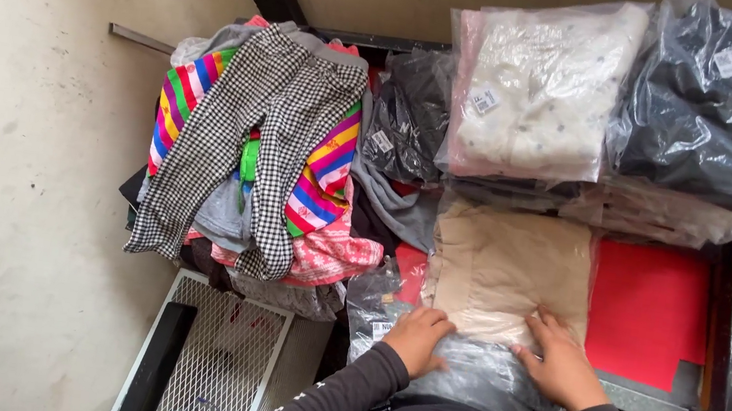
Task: Folding a sweatshirt and a pair of pants and placing them into plastic shipping bags for order fulfillment.
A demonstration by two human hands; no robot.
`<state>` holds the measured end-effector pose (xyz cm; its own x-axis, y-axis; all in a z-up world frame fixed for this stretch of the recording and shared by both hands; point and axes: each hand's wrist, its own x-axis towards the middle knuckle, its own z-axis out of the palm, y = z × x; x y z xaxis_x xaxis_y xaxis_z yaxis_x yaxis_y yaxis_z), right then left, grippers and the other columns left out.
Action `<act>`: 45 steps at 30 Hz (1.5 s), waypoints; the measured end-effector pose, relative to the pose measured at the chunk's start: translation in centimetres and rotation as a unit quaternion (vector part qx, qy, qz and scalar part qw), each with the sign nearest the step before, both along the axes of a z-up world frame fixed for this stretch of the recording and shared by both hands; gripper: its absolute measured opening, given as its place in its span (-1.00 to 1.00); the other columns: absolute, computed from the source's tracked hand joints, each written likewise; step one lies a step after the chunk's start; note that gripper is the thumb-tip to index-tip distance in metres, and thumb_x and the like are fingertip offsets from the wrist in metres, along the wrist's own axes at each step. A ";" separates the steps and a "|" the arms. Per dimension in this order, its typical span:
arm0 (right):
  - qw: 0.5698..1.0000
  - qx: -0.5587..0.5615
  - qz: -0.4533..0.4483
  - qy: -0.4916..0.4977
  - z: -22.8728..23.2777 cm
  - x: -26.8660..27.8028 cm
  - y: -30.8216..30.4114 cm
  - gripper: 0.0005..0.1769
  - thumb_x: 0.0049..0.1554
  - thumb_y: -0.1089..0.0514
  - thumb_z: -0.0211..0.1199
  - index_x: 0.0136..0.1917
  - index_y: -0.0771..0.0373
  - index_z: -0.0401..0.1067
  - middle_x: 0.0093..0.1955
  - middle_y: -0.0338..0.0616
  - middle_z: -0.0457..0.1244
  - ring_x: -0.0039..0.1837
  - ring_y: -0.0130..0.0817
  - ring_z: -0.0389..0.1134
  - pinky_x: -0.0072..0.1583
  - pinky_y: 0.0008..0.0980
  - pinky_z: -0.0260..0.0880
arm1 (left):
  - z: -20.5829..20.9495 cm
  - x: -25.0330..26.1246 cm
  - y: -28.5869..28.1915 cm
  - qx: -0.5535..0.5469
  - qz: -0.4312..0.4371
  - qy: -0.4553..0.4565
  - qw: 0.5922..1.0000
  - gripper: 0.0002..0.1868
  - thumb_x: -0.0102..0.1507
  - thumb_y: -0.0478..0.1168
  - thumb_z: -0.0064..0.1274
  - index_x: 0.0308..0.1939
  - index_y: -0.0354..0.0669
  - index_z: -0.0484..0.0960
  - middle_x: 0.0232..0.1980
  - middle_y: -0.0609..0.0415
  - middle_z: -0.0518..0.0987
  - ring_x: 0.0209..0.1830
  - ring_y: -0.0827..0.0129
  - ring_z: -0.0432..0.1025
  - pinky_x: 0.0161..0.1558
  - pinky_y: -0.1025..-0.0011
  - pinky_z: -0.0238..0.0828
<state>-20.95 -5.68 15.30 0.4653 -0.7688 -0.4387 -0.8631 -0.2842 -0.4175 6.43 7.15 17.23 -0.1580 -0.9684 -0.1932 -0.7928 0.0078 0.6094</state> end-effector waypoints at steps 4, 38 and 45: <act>0.992 -0.003 0.012 -0.124 3.7 -1.3 1.4 -0.17 0.07 -0.24 0.34 0.52 0.00 0.22 0.71 -0.14 -0.10 0.69 -0.11 -0.09 0.57 -0.13 -0.05 | -2.3 0.7 -0.6 -0.038 0.027 0.027 0.999 -0.72 0.19 -0.23 0.17 -0.02 -0.18 0.66 -0.02 -0.05 0.59 0.02 -0.02 0.43 0.09 0.10 0.36; 0.943 -0.287 0.068 -0.153 -1.9 -10.4 4.7 -0.02 -0.12 -0.37 0.42 0.44 0.10 0.27 0.41 -0.16 0.26 0.34 -0.13 0.33 0.32 -0.10 0.36 | 2.6 6.0 2.0 -0.127 -0.171 -0.114 0.970 -0.20 0.17 -0.22 0.13 0.52 -0.03 0.29 0.52 -0.03 0.32 0.41 -0.03 0.15 0.39 0.02 0.15; 0.989 0.072 -0.089 -0.090 0.3 -8.2 2.1 -0.45 0.22 -0.27 -0.04 0.13 -0.01 0.66 0.12 -0.27 0.54 0.25 -0.32 0.48 0.34 -0.37 0.35 | 3.6 6.6 0.3 0.040 -0.075 0.023 0.996 -0.40 0.50 0.11 -0.45 -0.26 -0.17 0.62 -0.24 -0.09 0.65 -0.22 0.01 0.48 -0.12 0.07 0.33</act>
<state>-29.18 -3.53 15.58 0.4087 -0.7810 -0.4722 -0.8025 -0.0611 -0.5935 13.03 7.49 20.84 -0.3105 -0.9149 -0.2580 -0.7582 0.0746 0.6478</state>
